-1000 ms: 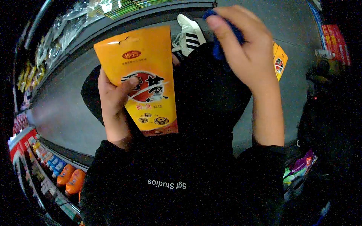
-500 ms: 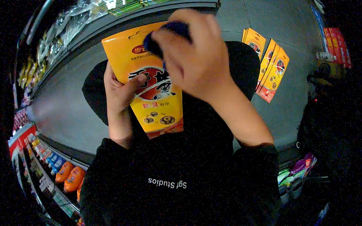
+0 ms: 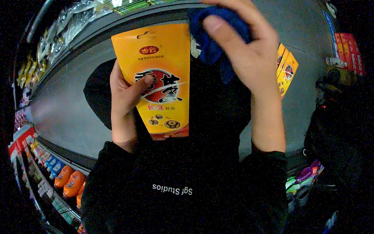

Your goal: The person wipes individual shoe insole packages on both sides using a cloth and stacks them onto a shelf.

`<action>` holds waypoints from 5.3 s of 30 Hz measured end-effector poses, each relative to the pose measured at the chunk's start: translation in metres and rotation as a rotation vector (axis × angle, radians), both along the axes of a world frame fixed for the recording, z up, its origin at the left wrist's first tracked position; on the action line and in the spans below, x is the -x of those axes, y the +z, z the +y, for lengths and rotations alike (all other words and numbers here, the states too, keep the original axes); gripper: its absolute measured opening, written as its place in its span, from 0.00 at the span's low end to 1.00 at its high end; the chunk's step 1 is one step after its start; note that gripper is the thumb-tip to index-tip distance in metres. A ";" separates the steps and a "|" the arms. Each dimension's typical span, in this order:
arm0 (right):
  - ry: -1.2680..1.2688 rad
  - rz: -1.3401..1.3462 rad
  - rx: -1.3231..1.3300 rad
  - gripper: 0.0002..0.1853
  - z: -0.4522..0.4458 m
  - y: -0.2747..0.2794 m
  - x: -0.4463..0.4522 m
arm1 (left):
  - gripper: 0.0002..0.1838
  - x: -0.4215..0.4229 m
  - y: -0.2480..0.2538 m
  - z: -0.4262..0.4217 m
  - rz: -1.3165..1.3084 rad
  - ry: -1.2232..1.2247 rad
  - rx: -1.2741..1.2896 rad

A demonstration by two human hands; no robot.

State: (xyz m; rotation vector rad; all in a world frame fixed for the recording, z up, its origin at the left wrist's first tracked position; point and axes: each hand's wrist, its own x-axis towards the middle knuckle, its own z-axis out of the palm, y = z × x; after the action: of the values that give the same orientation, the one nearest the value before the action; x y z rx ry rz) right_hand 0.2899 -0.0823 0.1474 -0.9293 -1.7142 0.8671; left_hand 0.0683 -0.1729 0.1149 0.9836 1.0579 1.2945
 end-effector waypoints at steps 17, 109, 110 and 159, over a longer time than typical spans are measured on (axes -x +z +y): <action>-0.018 0.600 0.669 0.23 -0.037 -0.044 0.017 | 0.29 0.000 -0.013 0.003 -0.073 0.076 0.061; 0.605 -0.443 0.175 0.14 0.041 0.013 0.023 | 0.14 -0.037 -0.006 -0.015 0.119 -0.267 0.214; 0.599 -0.484 0.186 0.15 0.043 0.015 0.023 | 0.14 -0.037 -0.004 -0.014 0.119 -0.270 0.214; -0.426 -0.329 -0.290 0.11 0.019 -0.007 -0.049 | 0.21 -0.019 -0.003 -0.025 -0.021 -0.058 0.102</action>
State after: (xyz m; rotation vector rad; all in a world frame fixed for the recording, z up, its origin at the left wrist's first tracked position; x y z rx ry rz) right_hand 0.3390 -0.0638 0.1403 -1.2218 -1.7600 0.1857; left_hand 0.0868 -0.1975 0.1121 0.9150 1.0613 1.1898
